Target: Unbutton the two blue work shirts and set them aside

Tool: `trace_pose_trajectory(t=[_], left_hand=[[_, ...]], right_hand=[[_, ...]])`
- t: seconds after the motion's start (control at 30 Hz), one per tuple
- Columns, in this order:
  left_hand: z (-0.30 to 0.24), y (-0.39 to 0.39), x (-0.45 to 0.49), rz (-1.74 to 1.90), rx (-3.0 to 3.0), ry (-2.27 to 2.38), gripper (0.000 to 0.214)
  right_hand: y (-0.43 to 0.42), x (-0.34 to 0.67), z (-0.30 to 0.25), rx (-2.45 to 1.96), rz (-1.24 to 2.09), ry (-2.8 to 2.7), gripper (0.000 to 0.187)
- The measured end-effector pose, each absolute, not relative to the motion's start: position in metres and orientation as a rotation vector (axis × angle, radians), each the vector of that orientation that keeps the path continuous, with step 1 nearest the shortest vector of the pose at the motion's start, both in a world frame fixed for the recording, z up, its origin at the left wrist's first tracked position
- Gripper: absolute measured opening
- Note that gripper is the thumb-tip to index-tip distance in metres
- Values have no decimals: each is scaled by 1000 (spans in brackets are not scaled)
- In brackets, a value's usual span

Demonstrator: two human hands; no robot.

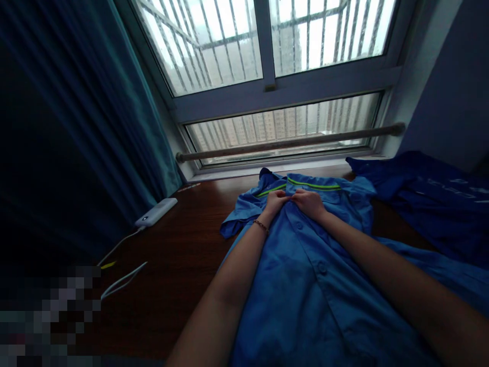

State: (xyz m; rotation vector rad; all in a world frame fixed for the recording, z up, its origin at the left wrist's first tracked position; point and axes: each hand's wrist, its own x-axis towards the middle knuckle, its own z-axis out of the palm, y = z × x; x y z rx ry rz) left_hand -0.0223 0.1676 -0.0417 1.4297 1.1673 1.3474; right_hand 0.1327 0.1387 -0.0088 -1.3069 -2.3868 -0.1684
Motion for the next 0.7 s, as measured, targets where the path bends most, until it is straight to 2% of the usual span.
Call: trace_pose_trajectory(t=[0.43,0.57,0.7], left_hand=[[-33,162,-23,1323,1366,1152,26],[-31,162,-23,1270,1245,1099,25],[-26,161,-19,1235,1257,1177,20]], right_hand=[[139,130,-15,-1410,-54,-2245,23],[133,129,-12,-1411,-74,-2237,36],[133,129,-12,-1416,-86,-2240,24]])
